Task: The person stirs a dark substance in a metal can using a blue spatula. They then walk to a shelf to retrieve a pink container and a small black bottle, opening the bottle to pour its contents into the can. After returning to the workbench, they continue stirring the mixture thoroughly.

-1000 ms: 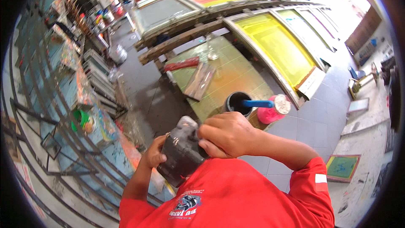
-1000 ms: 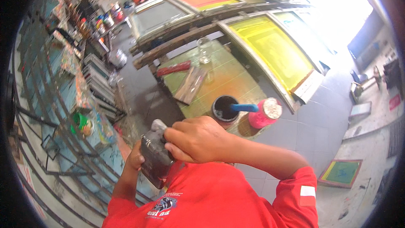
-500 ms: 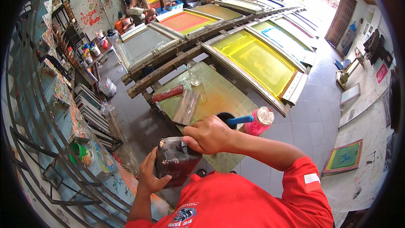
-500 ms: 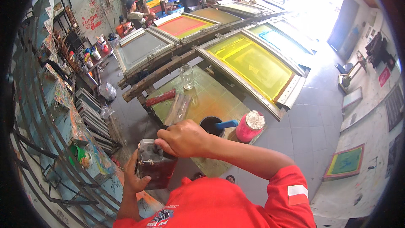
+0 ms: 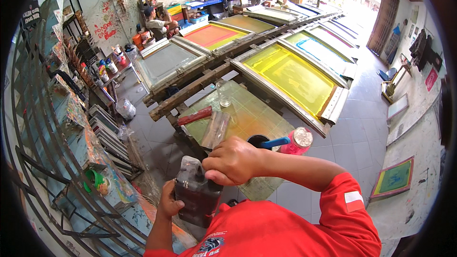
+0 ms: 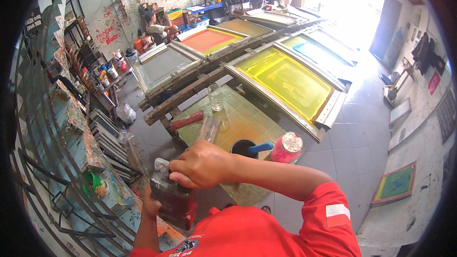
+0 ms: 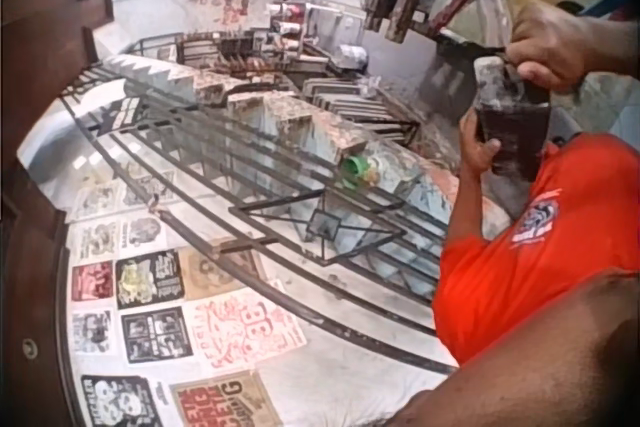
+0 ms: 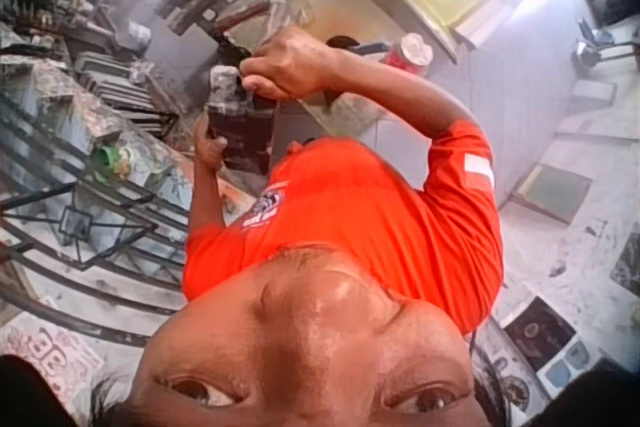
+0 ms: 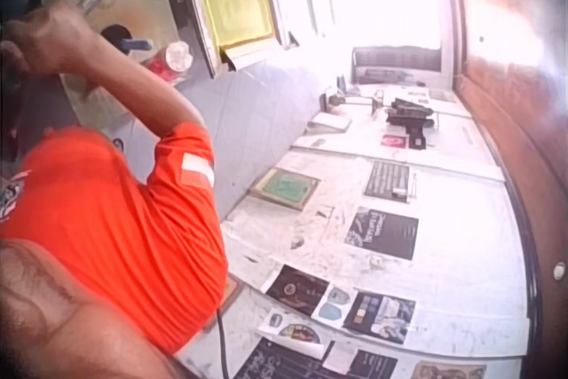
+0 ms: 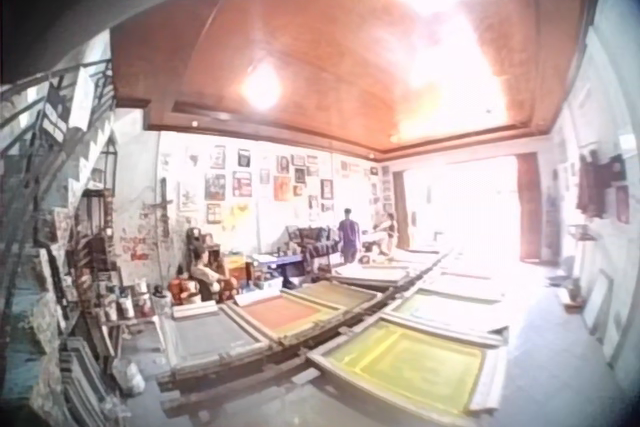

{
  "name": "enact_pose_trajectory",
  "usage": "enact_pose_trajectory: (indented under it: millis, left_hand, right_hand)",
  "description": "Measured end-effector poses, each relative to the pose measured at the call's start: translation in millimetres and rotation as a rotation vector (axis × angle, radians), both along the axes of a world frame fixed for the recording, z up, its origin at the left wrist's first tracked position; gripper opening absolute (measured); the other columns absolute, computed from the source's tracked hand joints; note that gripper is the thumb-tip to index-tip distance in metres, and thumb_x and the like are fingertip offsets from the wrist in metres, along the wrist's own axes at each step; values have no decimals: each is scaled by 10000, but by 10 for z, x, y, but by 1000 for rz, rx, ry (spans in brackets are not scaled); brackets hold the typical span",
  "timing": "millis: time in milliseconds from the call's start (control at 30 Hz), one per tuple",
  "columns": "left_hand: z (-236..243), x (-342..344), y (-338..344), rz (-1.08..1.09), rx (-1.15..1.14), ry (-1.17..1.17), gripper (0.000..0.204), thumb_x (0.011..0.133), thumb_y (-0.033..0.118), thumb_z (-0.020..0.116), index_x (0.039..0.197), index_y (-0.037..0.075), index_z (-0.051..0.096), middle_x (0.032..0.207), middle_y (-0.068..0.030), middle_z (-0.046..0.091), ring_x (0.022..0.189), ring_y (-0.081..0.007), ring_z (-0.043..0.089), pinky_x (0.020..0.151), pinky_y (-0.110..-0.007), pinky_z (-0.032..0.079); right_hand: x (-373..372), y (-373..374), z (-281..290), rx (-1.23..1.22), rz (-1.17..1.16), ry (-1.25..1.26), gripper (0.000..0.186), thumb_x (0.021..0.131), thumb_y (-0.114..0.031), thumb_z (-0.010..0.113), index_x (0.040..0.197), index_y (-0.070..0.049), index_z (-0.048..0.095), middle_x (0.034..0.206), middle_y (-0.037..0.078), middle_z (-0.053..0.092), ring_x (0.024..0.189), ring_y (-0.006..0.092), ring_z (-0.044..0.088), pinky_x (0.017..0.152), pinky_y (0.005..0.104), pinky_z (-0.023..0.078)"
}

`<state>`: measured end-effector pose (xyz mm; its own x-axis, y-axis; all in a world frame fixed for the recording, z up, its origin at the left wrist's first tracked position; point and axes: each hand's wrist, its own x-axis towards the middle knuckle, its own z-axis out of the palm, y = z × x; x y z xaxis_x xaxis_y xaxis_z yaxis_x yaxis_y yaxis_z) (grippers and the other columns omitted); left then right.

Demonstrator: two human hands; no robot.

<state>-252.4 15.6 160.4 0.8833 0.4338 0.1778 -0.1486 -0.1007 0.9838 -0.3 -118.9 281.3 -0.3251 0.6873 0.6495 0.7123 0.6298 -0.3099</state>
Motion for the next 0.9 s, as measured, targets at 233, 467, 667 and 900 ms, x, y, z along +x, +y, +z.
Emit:
enact_pose_trajectory:
  millis: [233,467,667,900]
  left_hand:
    - [84,145,-50,-200,-447,-34,900,689,597,773,1254,-66,545,1183,-121,641,1063,-194,624,919,-325,494]
    - [-254,294,-8,-422,-824,83,891,700,571,769,1285,-55,521,1217,-128,627,1098,-198,613,949,-349,492]
    - [-565,323,16,-271,-860,45,890,710,563,764,1297,-55,509,1230,-130,620,1110,-199,609,963,-358,486]
    - [-45,626,206,-84,85,-65,891,767,554,732,1342,-79,481,1223,-156,612,1123,-239,600,969,-345,446]
  right_hand:
    - [-14,-2,87,85,140,-61,289,953,-296,549,778,-66,538,657,113,535,572,322,557,508,416,443]
    - [-58,20,95,264,209,-71,337,963,-330,537,748,-69,537,660,86,516,567,287,551,502,395,445]
    - [33,-113,138,69,68,-114,258,963,-322,537,858,-87,553,741,120,546,635,300,571,545,392,462]
    - [407,-184,-13,-459,-395,116,399,978,-409,491,976,-16,559,829,244,626,834,453,605,735,540,456]
